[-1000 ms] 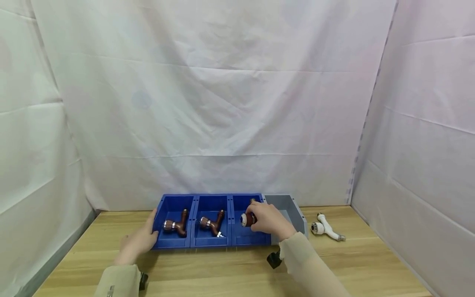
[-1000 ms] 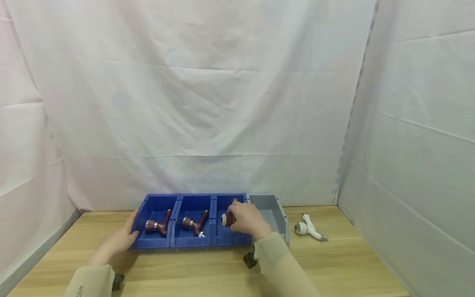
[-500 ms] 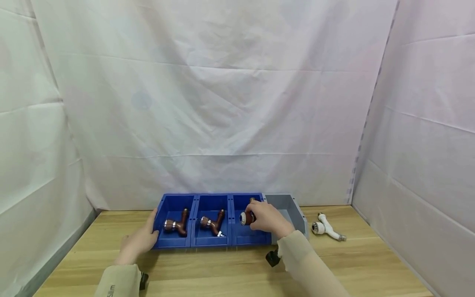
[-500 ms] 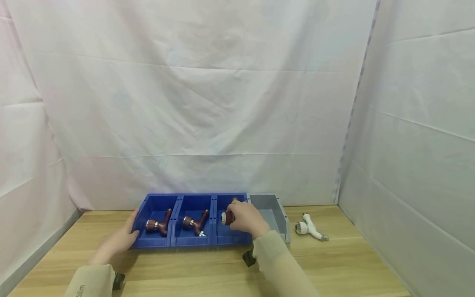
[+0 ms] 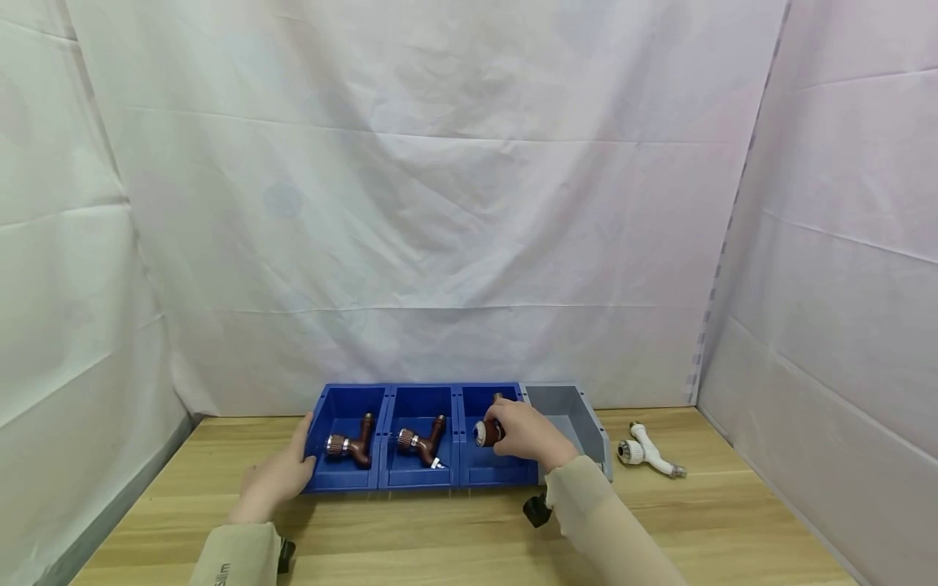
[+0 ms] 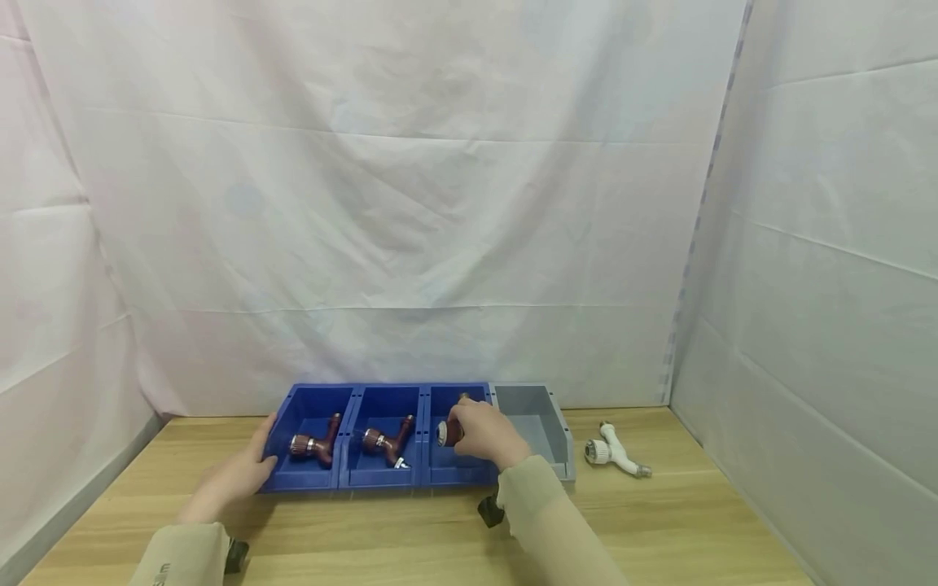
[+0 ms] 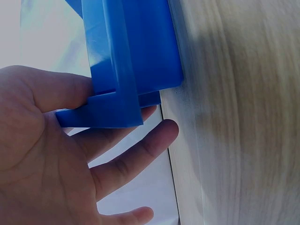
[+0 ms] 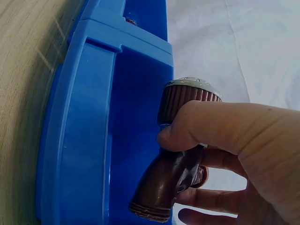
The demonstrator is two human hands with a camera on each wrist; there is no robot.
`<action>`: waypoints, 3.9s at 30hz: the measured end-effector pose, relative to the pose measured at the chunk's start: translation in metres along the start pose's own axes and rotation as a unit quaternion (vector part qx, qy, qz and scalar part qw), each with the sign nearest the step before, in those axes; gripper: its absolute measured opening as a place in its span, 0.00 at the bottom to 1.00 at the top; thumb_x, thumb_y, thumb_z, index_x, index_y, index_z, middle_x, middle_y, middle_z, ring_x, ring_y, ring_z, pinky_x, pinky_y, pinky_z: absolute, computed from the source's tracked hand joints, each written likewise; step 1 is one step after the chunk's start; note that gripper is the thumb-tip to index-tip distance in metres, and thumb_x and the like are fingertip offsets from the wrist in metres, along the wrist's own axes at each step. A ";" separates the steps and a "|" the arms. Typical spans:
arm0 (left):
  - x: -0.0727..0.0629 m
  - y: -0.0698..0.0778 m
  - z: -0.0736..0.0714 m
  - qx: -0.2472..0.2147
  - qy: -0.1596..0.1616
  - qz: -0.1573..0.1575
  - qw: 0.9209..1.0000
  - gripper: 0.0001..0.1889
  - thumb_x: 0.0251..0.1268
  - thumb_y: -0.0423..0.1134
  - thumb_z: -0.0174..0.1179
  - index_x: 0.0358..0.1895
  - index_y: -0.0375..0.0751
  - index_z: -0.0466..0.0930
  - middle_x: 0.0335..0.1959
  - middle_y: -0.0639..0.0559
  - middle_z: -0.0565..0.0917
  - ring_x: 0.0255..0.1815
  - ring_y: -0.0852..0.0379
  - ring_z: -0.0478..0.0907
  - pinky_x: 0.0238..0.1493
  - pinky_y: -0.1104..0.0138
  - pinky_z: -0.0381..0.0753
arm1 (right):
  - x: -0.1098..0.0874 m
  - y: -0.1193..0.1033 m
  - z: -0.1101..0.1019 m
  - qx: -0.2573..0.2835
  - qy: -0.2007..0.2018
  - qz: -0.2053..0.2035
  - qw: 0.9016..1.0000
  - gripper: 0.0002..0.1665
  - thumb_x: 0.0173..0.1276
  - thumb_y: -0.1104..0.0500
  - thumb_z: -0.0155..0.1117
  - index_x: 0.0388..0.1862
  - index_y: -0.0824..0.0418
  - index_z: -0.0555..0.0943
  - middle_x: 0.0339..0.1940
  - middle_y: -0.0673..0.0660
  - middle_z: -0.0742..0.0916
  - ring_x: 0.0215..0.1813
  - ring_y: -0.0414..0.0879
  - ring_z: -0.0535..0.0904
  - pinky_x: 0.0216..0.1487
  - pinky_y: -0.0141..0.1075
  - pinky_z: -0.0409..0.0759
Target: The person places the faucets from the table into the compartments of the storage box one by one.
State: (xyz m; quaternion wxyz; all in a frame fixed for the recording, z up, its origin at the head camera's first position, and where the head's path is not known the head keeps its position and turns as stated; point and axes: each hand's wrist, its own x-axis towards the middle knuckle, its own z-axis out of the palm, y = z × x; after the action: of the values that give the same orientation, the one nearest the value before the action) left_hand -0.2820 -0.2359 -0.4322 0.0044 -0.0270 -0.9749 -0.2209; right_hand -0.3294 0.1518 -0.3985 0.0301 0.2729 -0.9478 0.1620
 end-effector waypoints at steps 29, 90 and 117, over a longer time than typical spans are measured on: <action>0.000 0.000 0.000 -0.007 0.000 -0.005 1.000 0.38 0.72 0.39 0.45 0.78 0.39 0.35 0.64 0.26 0.68 0.59 0.24 0.69 0.51 0.25 0.56 | 0.010 0.002 0.012 -0.040 -0.023 0.009 0.999 0.20 0.55 0.65 0.71 0.49 0.58 0.83 0.60 0.60 0.80 0.50 0.53 0.81 0.32 0.35 0.72; -0.003 0.005 -0.001 -0.007 0.003 -0.017 1.000 0.37 0.72 0.38 0.45 0.78 0.40 0.36 0.64 0.26 0.68 0.59 0.25 0.69 0.53 0.26 0.57 | 0.031 0.007 0.041 -0.112 -0.054 0.004 0.992 0.13 0.54 0.64 0.71 0.22 0.50 0.76 0.62 0.61 0.80 0.58 0.57 0.78 0.34 0.38 0.71; 0.000 0.003 0.002 -0.009 0.000 -0.024 1.000 0.37 0.73 0.39 0.45 0.78 0.41 0.36 0.65 0.27 0.68 0.59 0.25 0.69 0.54 0.26 0.54 | 0.035 0.011 0.047 -0.118 -0.063 0.017 0.991 0.08 0.56 0.63 0.71 0.27 0.50 0.81 0.61 0.59 0.81 0.61 0.55 0.77 0.39 0.39 0.76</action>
State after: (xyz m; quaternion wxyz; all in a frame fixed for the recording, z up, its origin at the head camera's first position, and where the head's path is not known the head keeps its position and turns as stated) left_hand -0.2821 -0.2329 -0.4325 -0.0012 -0.0033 -0.9732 -0.2299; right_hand -0.3633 0.1275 -0.4408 -0.0008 0.2606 -0.9649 0.0320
